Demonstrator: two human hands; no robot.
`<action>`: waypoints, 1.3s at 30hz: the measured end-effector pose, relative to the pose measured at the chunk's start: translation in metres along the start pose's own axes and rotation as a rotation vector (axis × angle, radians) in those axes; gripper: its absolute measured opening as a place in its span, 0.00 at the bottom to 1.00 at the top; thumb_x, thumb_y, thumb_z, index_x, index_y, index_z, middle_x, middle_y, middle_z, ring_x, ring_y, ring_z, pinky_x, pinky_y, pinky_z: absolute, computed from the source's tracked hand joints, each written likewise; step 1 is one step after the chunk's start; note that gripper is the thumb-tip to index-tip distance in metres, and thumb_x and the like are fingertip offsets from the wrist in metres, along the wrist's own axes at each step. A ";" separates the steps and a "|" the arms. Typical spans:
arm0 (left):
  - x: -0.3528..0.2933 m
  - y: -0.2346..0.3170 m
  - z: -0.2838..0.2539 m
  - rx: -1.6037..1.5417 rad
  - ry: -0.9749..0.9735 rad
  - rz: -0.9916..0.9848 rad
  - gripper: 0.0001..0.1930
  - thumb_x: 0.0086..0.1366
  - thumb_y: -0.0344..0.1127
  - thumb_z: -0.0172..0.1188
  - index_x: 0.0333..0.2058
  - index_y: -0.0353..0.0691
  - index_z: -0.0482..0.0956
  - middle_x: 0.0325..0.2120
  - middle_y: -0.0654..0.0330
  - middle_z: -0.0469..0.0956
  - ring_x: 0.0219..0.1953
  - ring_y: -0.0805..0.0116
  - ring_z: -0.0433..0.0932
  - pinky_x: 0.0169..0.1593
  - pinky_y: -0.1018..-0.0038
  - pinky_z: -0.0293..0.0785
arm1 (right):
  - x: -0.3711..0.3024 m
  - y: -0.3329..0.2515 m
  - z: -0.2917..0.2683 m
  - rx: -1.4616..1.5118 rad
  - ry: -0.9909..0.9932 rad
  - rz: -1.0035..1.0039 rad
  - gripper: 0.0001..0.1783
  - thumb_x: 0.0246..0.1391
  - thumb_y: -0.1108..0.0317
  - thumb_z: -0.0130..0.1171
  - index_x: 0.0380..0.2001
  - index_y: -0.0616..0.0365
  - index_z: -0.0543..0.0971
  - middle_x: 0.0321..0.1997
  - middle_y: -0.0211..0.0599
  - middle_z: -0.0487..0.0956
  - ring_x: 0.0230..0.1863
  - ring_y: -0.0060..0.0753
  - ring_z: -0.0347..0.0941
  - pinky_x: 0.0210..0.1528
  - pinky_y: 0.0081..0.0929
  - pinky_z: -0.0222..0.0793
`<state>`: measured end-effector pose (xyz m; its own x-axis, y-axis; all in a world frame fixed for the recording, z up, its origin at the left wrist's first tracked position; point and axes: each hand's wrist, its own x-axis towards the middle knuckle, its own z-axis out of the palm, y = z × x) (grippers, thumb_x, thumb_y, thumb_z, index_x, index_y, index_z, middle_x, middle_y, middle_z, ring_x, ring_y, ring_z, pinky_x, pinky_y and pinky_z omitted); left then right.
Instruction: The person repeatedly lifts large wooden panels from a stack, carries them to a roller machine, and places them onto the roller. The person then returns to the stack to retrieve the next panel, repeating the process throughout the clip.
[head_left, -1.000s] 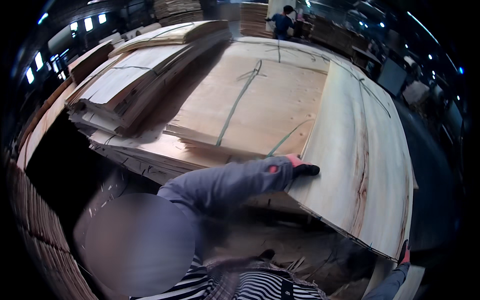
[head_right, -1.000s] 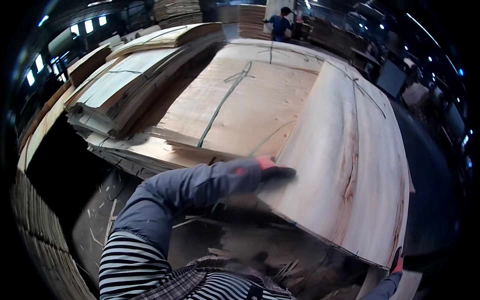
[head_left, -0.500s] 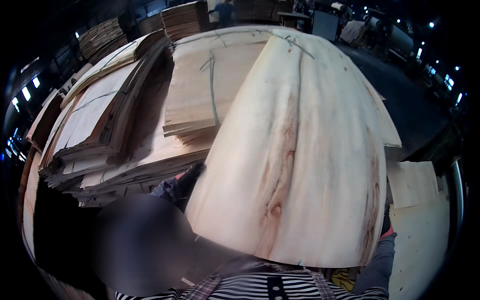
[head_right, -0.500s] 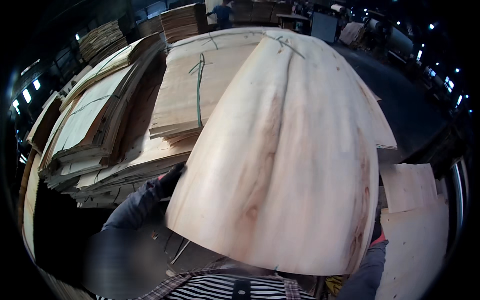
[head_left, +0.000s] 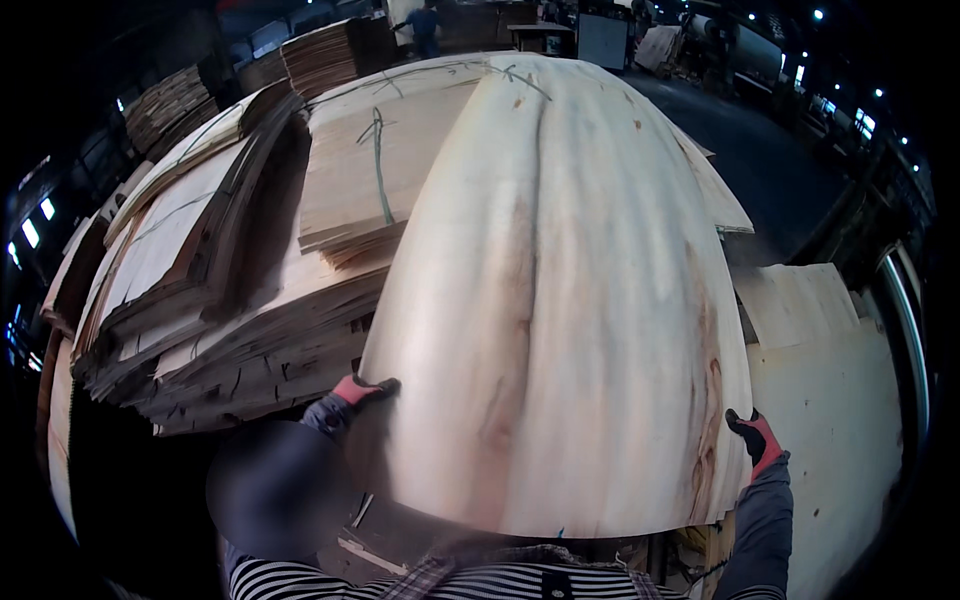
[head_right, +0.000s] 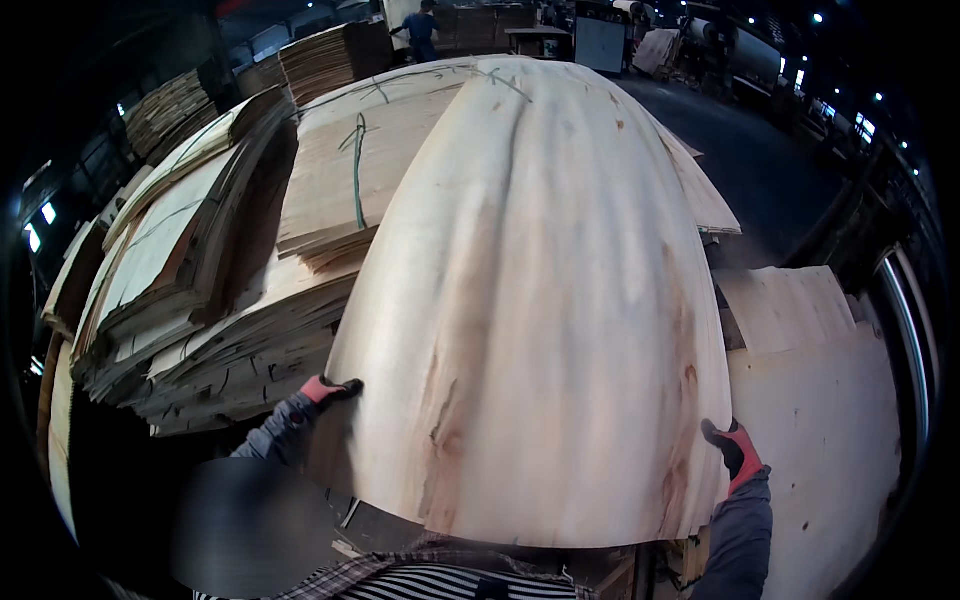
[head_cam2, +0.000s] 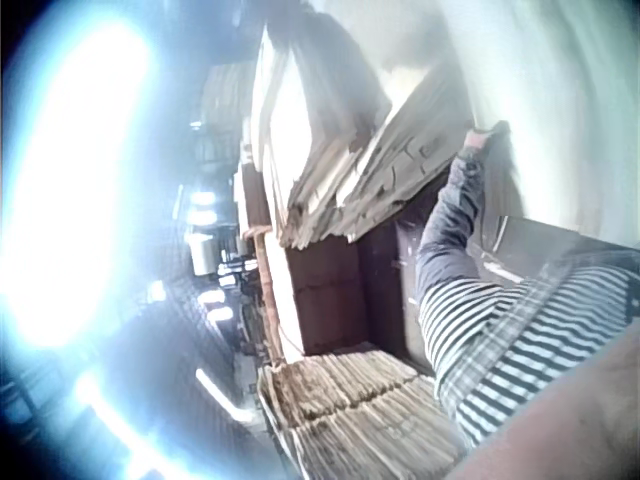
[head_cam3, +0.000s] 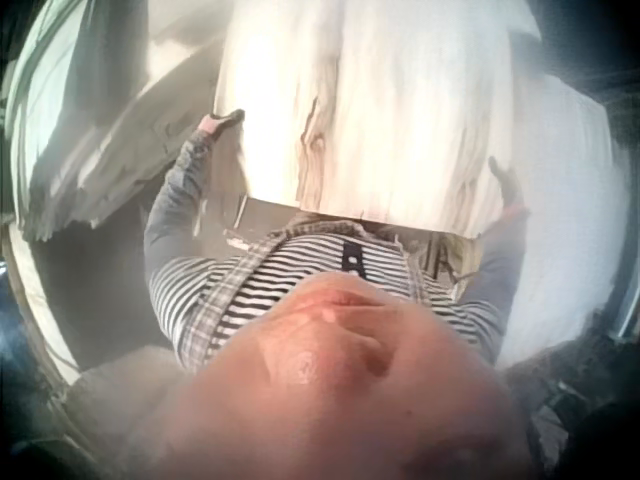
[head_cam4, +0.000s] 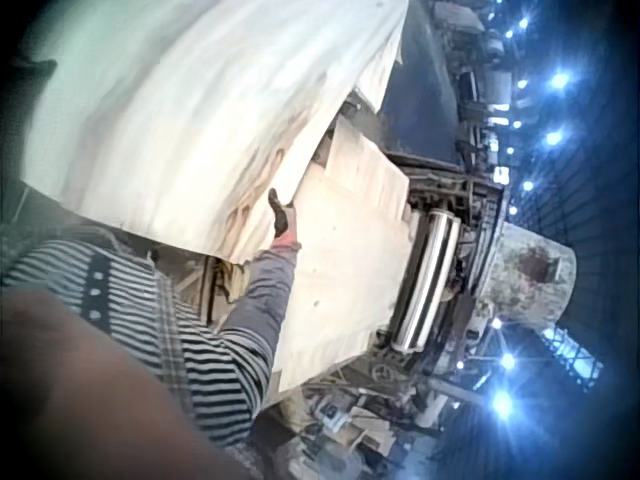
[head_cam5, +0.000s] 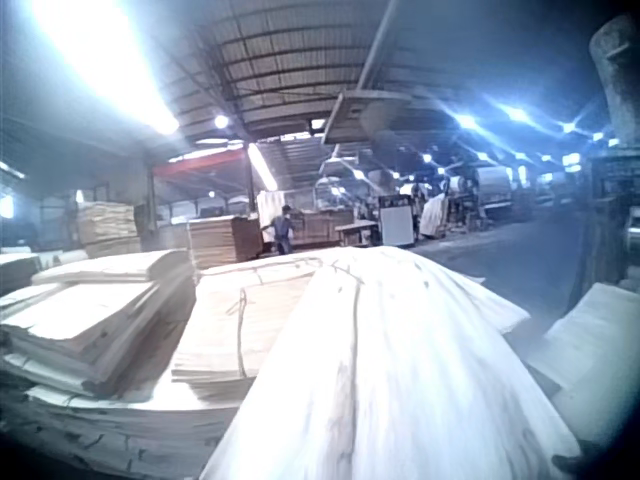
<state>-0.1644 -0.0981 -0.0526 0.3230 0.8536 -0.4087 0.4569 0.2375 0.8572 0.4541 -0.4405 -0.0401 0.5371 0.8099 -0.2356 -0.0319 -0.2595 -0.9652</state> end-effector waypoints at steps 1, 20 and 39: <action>-0.006 -0.009 0.008 0.027 0.032 0.046 0.22 0.45 0.37 0.64 0.38 0.32 0.73 0.32 0.55 0.76 0.34 0.71 0.75 0.39 0.75 0.71 | -0.003 0.009 -0.004 -0.029 0.019 -0.002 0.27 0.38 0.78 0.55 0.46 0.68 0.65 0.42 0.39 0.72 0.42 0.30 0.69 0.45 0.24 0.64; -0.057 -0.009 -0.075 0.123 -0.079 0.252 0.16 0.50 0.34 0.60 0.36 0.29 0.73 0.30 0.56 0.77 0.31 0.72 0.75 0.36 0.77 0.71 | -0.263 -0.099 0.157 -0.241 0.369 -0.033 0.21 0.42 0.74 0.55 0.43 0.69 0.68 0.40 0.39 0.73 0.38 0.25 0.70 0.42 0.20 0.65; -0.015 0.198 0.227 0.224 -0.754 0.788 0.12 0.54 0.30 0.54 0.36 0.30 0.74 0.30 0.59 0.77 0.33 0.75 0.75 0.38 0.80 0.70 | -0.435 -0.008 0.109 -0.116 1.192 -0.025 0.18 0.45 0.68 0.56 0.39 0.68 0.70 0.31 0.36 0.75 0.32 0.18 0.67 0.35 0.17 0.63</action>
<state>0.1091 -0.1691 0.0523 0.9749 0.2101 0.0738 0.0170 -0.4009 0.9160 0.1284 -0.7335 0.0582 0.9815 -0.1661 0.0956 0.0327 -0.3465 -0.9375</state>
